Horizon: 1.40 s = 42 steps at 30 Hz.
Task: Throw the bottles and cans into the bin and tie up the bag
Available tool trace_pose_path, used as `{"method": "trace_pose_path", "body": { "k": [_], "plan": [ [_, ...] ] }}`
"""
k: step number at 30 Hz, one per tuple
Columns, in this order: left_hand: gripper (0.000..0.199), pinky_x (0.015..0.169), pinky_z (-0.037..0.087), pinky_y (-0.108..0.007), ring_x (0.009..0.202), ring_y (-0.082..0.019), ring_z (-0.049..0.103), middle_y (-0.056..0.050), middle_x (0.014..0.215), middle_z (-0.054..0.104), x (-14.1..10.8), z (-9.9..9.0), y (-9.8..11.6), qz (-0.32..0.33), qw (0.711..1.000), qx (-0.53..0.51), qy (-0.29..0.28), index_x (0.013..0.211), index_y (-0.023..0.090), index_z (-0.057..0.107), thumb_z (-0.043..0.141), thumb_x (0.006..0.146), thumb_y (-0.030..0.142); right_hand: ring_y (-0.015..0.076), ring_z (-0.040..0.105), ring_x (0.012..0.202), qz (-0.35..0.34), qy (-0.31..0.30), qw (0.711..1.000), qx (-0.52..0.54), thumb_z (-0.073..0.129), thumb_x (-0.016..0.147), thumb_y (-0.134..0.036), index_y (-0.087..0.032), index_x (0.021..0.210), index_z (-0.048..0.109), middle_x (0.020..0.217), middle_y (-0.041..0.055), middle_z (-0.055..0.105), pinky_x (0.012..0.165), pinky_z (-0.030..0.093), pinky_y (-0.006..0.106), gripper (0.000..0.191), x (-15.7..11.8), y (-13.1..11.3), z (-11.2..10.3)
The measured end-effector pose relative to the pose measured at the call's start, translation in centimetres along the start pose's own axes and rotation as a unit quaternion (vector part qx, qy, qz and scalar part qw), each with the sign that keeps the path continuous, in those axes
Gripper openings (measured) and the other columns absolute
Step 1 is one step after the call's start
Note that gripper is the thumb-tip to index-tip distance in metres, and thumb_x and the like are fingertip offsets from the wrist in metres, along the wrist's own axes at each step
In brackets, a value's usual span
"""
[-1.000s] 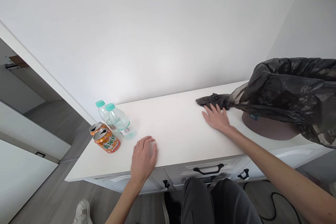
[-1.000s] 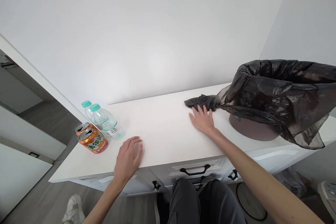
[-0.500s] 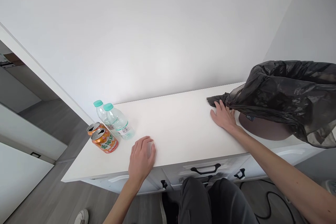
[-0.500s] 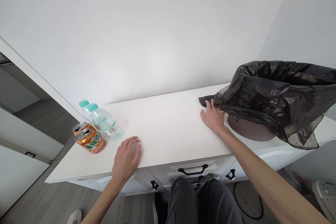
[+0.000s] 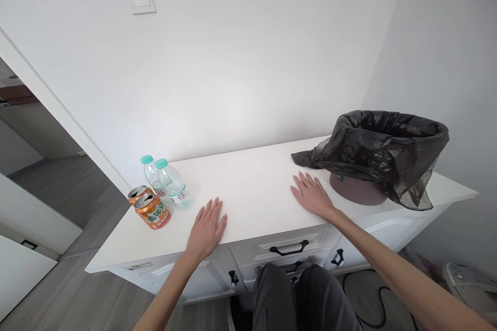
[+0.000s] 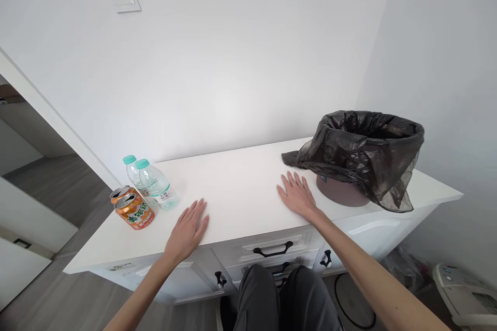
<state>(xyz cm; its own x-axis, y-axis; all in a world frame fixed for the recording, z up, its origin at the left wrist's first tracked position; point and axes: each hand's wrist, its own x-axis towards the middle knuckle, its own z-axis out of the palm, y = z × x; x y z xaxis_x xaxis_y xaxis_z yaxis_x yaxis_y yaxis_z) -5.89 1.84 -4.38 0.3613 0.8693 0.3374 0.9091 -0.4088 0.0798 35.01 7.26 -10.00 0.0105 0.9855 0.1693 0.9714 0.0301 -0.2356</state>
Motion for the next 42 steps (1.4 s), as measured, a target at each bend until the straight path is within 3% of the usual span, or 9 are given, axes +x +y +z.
{"method": "trace_pose_path", "body": {
  "k": [7,10,15,19,22,27,31,36,42],
  "plan": [
    [0.06,0.128,0.026,-0.052,0.158,-0.026,0.027,-0.006,0.168,0.035,2.3,1.4,-0.8,0.001,0.999,0.011,-0.051,0.16,0.025,0.039,0.031,0.107,0.051,0.0276,0.01,0.161,-0.014,-0.031,0.999,0.021,0.014,0.106,-0.061,-0.018,0.165,0.029,0.174,0.0096,0.018,0.13,0.007,0.051,0.074,-3.1,-2.0,-1.9],
    [0.061,0.128,0.025,-0.053,0.159,-0.026,0.025,-0.006,0.169,0.033,2.6,1.9,-1.0,0.002,0.999,0.016,-0.05,0.162,0.024,0.035,0.03,0.107,0.05,0.0302,0.008,0.161,-0.032,-0.046,0.998,0.041,0.021,0.106,-0.059,-0.017,0.164,0.03,0.174,0.0106,0.018,0.13,0.014,0.051,0.072,-5.2,-3.0,-4.4],
    [0.062,0.128,0.025,-0.051,0.159,-0.026,0.026,-0.005,0.169,0.034,2.6,2.1,-1.5,0.005,0.999,0.016,-0.045,0.16,0.023,0.04,0.03,0.106,0.053,0.0322,0.019,0.159,-0.161,0.042,0.986,0.021,0.037,0.103,-0.049,-0.027,0.163,0.035,0.171,0.0045,0.029,0.127,0.024,0.057,0.063,-8.6,-2.3,-14.7],
    [0.062,0.129,0.024,-0.05,0.158,-0.027,0.027,-0.004,0.168,0.035,2.6,1.7,-1.4,-0.002,0.999,0.012,-0.037,0.159,0.023,0.042,0.03,0.106,0.052,0.0376,0.032,0.152,-0.099,0.209,0.973,-0.022,0.044,0.101,-0.049,-0.028,0.158,0.043,0.162,0.0087,0.043,0.123,0.028,0.062,0.061,-8.4,1.1,-24.1],
    [0.06,0.128,0.026,-0.052,0.157,-0.027,0.03,-0.004,0.167,0.037,2.6,1.6,-1.3,-0.004,0.999,0.005,-0.031,0.158,0.024,0.044,0.031,0.105,0.051,0.039,0.044,0.143,-0.051,0.249,0.965,-0.056,0.046,0.1,-0.052,-0.023,0.147,0.056,0.15,0.0128,0.056,0.118,0.034,0.06,0.056,-6.8,4.6,-27.6],
    [0.059,0.126,0.03,-0.054,0.156,-0.029,0.033,-0.006,0.165,0.041,2.3,1.7,-1.4,0.009,1.0,-0.008,-0.011,0.156,0.025,0.047,0.035,0.104,0.05,0.0327,0.07,0.101,-0.009,0.145,0.989,-0.021,0.046,0.095,-0.069,-0.023,0.1,0.079,0.107,0.0085,0.079,0.087,0.055,0.044,0.057,-4.8,8.6,-28.0],
    [0.057,0.126,0.03,-0.054,0.155,-0.029,0.035,-0.006,0.163,0.044,2.2,1.7,-1.5,0.001,1.0,-0.018,0.001,0.154,0.025,0.05,0.036,0.104,0.048,0.0308,0.072,0.095,-0.039,0.147,0.988,0.012,0.049,0.093,-0.072,-0.023,0.097,0.08,0.103,0.0081,0.079,0.077,0.056,0.039,0.059,-4.8,7.8,-27.4],
    [0.061,0.126,0.03,-0.055,0.155,-0.031,0.034,-0.007,0.164,0.043,1.9,1.3,-1.3,0.002,1.0,-0.019,-0.01,0.154,0.02,0.049,0.033,0.104,0.049,0.0299,0.069,0.105,-0.11,0.133,0.982,0.081,0.051,0.094,-0.072,-0.027,0.104,0.079,0.112,0.0068,0.078,0.072,0.056,0.036,0.054,-5.1,2.5,-26.8],
    [0.057,0.124,0.034,-0.055,0.153,-0.031,0.038,-0.008,0.16,0.049,1.6,1.0,-1.1,0.007,1.0,-0.026,0.012,0.15,0.023,0.054,0.035,0.103,0.049,0.0267,0.069,0.1,-0.286,0.062,0.946,0.139,0.057,0.094,-0.068,-0.025,0.094,0.078,0.104,0.0069,0.078,0.087,0.054,0.039,0.047,-2.1,-6.5,-25.4]
  ]
}}
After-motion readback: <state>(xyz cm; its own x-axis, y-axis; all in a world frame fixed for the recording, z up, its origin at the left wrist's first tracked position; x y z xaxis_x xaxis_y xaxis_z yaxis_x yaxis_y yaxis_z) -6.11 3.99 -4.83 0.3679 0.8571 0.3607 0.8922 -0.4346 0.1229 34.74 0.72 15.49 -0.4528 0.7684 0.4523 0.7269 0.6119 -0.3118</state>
